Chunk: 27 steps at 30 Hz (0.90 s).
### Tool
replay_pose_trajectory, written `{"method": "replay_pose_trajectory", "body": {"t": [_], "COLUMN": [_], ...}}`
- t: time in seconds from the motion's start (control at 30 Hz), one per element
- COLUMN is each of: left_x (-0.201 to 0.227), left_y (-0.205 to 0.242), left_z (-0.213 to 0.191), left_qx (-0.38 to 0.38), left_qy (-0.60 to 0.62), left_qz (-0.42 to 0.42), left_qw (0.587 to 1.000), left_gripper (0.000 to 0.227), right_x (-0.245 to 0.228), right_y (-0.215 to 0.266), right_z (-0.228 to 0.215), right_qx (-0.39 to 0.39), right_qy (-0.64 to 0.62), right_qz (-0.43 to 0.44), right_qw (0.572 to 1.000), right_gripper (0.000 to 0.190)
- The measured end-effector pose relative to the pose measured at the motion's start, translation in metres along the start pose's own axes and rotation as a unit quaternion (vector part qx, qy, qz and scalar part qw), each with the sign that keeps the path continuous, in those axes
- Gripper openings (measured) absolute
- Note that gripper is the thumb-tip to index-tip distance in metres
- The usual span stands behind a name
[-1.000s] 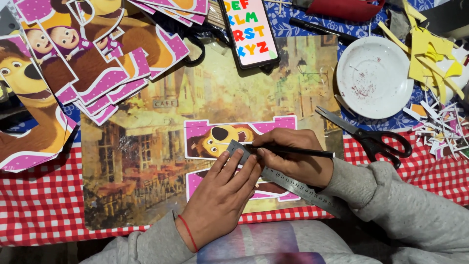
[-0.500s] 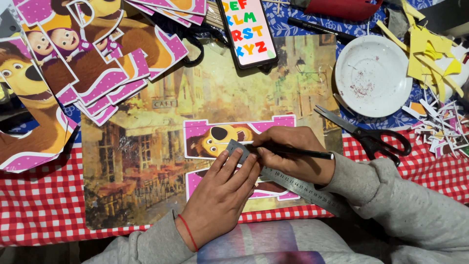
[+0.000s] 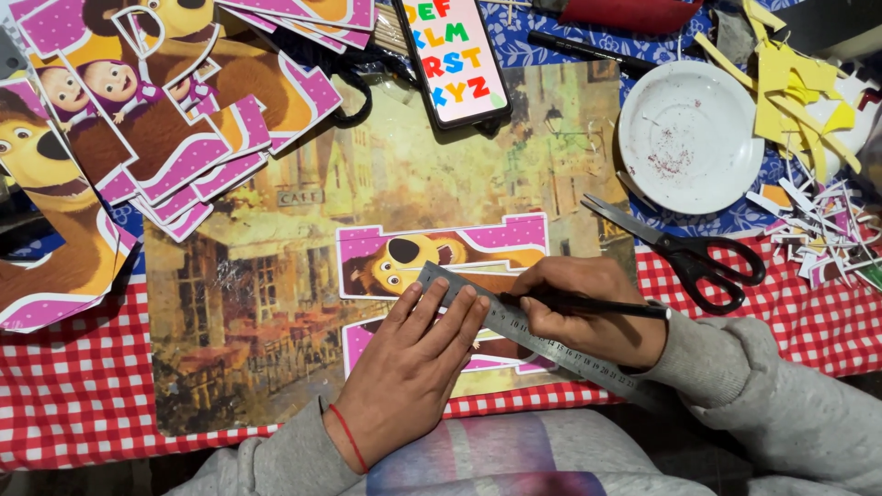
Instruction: Cutting and marking paper cutouts for decorations using scissors and a ruler.
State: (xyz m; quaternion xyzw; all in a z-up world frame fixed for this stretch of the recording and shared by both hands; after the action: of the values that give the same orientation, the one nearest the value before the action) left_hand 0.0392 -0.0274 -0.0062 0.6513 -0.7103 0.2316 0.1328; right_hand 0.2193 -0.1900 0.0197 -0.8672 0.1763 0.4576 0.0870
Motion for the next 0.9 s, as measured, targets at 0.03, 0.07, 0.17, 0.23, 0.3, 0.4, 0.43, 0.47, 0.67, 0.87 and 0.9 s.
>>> {"method": "replay_pose_trajectory", "body": {"t": [0.03,0.07,0.17,0.23,0.3,0.4,0.43,0.47,0.67,0.87,0.9], "left_x": [0.000,0.000,0.000,0.000,0.000,0.000,0.000,0.000,0.000,0.001,0.001], "left_y": [0.000,0.000,0.001,0.001,0.001,0.000,0.001,0.001,0.002,0.005,0.005], "left_z": [0.000,0.000,0.001,0.001,0.001,-0.001,-0.001,-0.001,-0.004,-0.010,-0.010], "left_qx": [-0.001,-0.001,0.005,0.004,0.003,0.003,0.001,0.002,0.040,0.079,0.083], "left_qy": [0.000,0.000,0.000,0.001,-0.001,0.003,0.009,0.008,0.024,0.047,0.050], "left_qz": [0.000,0.001,0.003,0.003,0.004,0.003,0.003,0.003,0.010,0.014,0.018], "left_qw": [1.000,1.000,1.000,1.000,1.000,1.000,1.000,1.000,0.999,0.996,0.995], "left_gripper": [0.054,0.054,0.054,0.055,0.055,0.054,0.054,0.054,0.046,0.037,0.035], "right_x": [0.001,0.001,0.001,0.001,0.003,0.004,0.004,0.000,-0.020,-0.034,-0.028], "right_y": [0.002,0.003,0.005,0.006,0.006,0.012,0.015,0.021,0.071,0.130,0.147], "right_z": [0.000,-0.001,-0.002,-0.001,0.000,-0.003,-0.003,-0.008,-0.031,-0.013,-0.008], "right_qx": [0.002,0.003,-0.008,0.004,0.003,0.009,0.016,0.016,0.045,-0.005,0.002], "right_qy": [-0.004,-0.004,-0.013,0.008,0.016,-0.026,-0.077,-0.077,0.063,0.238,0.250], "right_qz": [0.004,0.004,0.029,0.021,0.027,0.055,0.078,0.078,-0.001,-0.009,0.038], "right_qw": [1.000,1.000,0.999,1.000,0.999,0.998,0.994,0.994,0.997,0.971,0.967], "right_gripper": [0.015,0.015,0.016,0.017,0.016,0.016,0.016,0.016,0.026,0.059,0.062]}}
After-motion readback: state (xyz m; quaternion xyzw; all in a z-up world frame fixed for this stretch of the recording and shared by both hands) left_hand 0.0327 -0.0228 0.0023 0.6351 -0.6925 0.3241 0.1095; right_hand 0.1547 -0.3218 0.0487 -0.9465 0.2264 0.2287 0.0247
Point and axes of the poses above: each hand's wrist, its own y-axis away from the middle knuckle, its own z-axis out of the palm, x = y × z, the point moved 2 cm from there along -y, towards the middle knuckle, and after that the axes turned 5 degrees about -z, right-handed, at the moved point
